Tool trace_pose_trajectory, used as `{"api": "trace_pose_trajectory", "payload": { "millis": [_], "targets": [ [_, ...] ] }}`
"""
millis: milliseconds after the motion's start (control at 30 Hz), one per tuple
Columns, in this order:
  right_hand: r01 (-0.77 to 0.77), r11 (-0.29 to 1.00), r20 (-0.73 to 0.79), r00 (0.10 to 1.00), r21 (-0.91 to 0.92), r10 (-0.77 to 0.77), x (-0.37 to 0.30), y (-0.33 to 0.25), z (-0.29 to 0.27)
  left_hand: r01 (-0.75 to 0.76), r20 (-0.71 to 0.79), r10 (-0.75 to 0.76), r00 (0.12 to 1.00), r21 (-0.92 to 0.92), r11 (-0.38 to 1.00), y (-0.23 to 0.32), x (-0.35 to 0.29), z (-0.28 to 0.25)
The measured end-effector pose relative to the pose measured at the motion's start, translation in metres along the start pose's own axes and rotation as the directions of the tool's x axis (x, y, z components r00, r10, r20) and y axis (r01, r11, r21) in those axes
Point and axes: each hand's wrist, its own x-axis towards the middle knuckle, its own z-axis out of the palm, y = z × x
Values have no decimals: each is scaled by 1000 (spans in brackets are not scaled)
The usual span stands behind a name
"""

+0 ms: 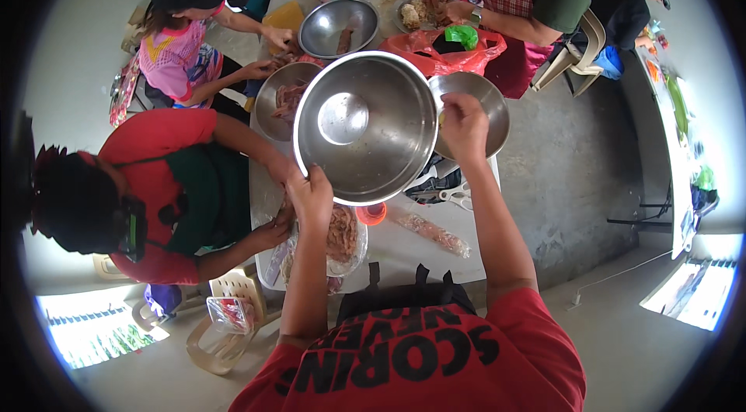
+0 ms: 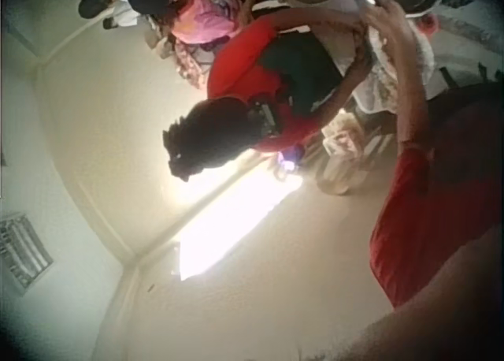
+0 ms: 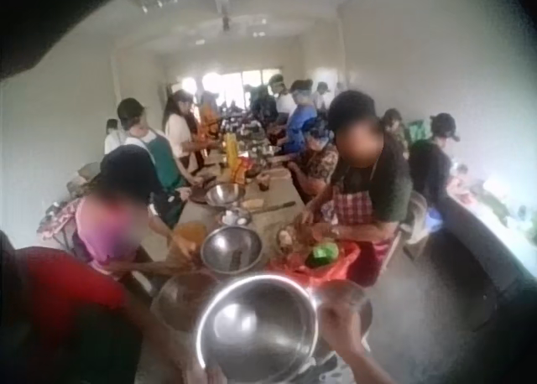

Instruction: The person scoops ground meat from a metal bowl and places it onto a sheet of plastic wrap on a table. They flatten and shape the meat by hand, pressing it into a uniform layer. The person works alongside others in a group setting, handling the meat and plastic wrap repeatedly.

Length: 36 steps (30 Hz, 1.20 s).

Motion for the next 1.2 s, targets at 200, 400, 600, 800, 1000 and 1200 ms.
{"api": "trace_pose_trajectory", "payload": {
  "millis": [200,400,600,800,1000,1200],
  "targets": [
    [445,861,451,839,-248,-304,-29,-48,36,-47,10,49,999,-127,991,24,-11,2],
    [585,646,648,741,-491,-177,-51,-64,63,-116,-20,114,993,-164,980,23,-22,-6],
    [334,934,564,799,-128,-209,-74,-63,61,76,82,-63,995,-175,982,21,-20,-16],
    [94,991,131,986,99,-107,-79,-79,30,76,-7,-82,997,-307,949,-44,1,14],
    [269,953,242,943,-140,-230,-97,-65,17,126,-50,-155,987,-374,919,-92,6,43],
    [66,986,26,998,-150,-63,-116,-48,-21,193,-41,-220,975,-344,919,-118,10,53]
  ]
}}
